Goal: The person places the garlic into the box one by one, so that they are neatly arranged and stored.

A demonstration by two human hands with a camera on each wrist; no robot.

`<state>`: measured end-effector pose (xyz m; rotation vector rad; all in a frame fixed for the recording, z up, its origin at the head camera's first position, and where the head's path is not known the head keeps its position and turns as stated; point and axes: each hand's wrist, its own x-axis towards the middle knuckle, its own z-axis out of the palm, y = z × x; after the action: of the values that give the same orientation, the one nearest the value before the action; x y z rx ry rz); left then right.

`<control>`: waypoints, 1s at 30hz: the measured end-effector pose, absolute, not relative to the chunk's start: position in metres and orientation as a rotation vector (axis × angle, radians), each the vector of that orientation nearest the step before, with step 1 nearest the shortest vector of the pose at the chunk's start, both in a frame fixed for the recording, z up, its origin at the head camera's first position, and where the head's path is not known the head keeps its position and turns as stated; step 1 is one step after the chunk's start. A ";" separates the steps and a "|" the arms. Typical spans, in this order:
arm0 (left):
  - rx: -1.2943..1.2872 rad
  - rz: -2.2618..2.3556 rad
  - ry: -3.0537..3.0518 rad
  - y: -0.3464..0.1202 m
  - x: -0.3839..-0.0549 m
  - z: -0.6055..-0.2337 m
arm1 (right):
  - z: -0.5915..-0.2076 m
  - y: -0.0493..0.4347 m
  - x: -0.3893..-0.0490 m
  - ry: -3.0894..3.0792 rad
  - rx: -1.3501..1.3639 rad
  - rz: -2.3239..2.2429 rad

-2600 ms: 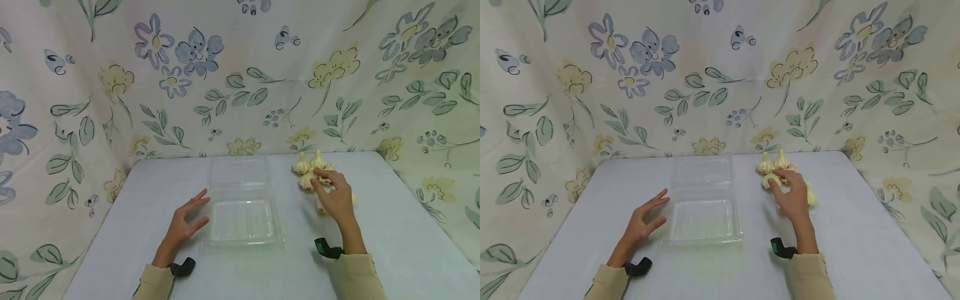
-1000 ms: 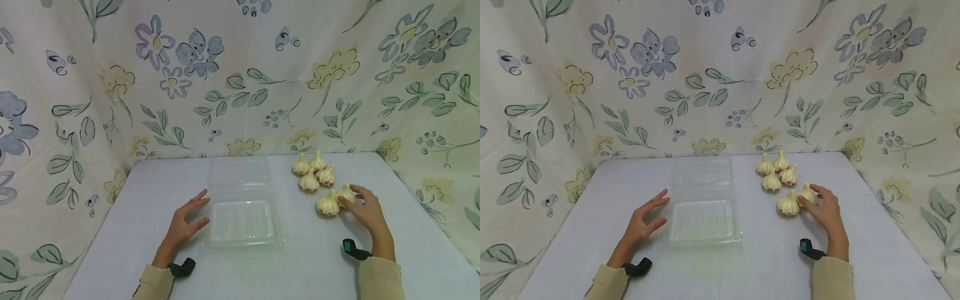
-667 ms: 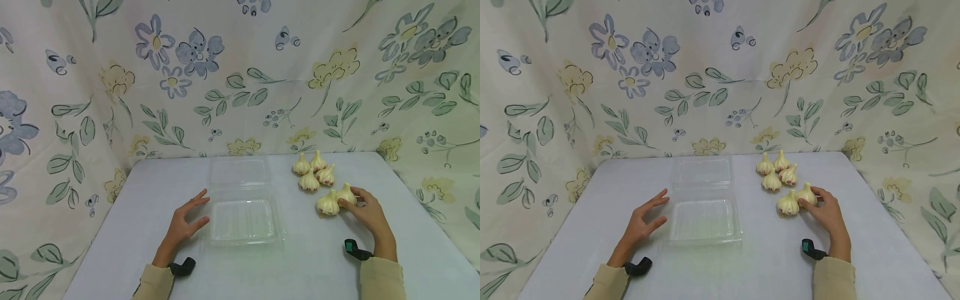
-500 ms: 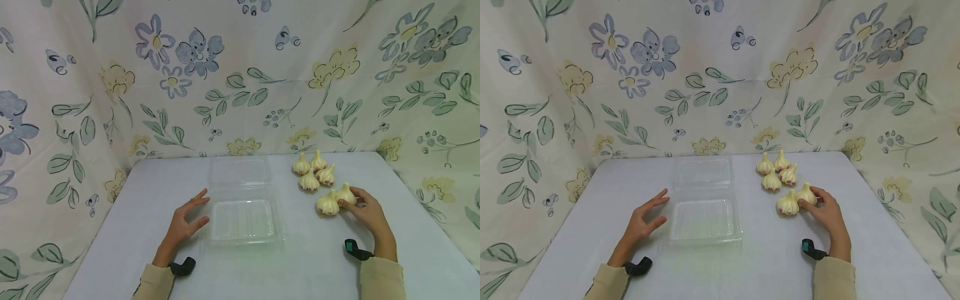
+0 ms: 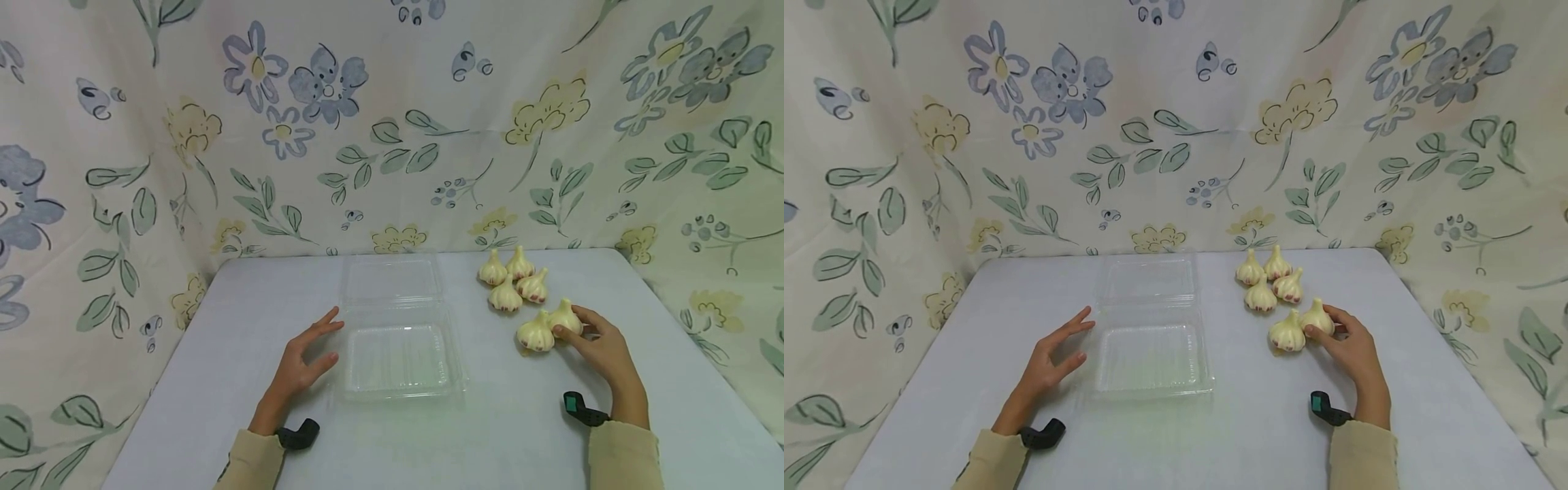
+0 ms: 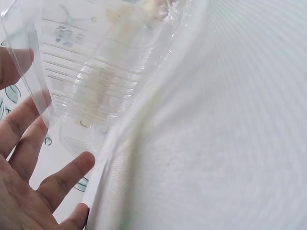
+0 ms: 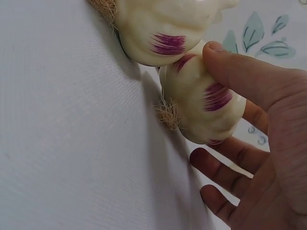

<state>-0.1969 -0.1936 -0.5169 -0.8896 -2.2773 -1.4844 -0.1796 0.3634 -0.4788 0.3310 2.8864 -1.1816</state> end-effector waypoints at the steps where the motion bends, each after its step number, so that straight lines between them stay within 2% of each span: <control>1: -0.887 -1.486 -2.281 -0.194 -0.197 -0.517 | -0.479 0.363 -0.180 2.886 0.336 -1.183; 30: -0.854 -1.476 -2.318 -0.193 -0.196 -0.516 | -0.457 0.354 -0.179 2.987 0.316 -1.237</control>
<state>-0.1963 -0.1928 -0.5158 -0.8543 -2.3178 -1.4760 -0.1788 0.3543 -0.4569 0.3156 2.9874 -1.2365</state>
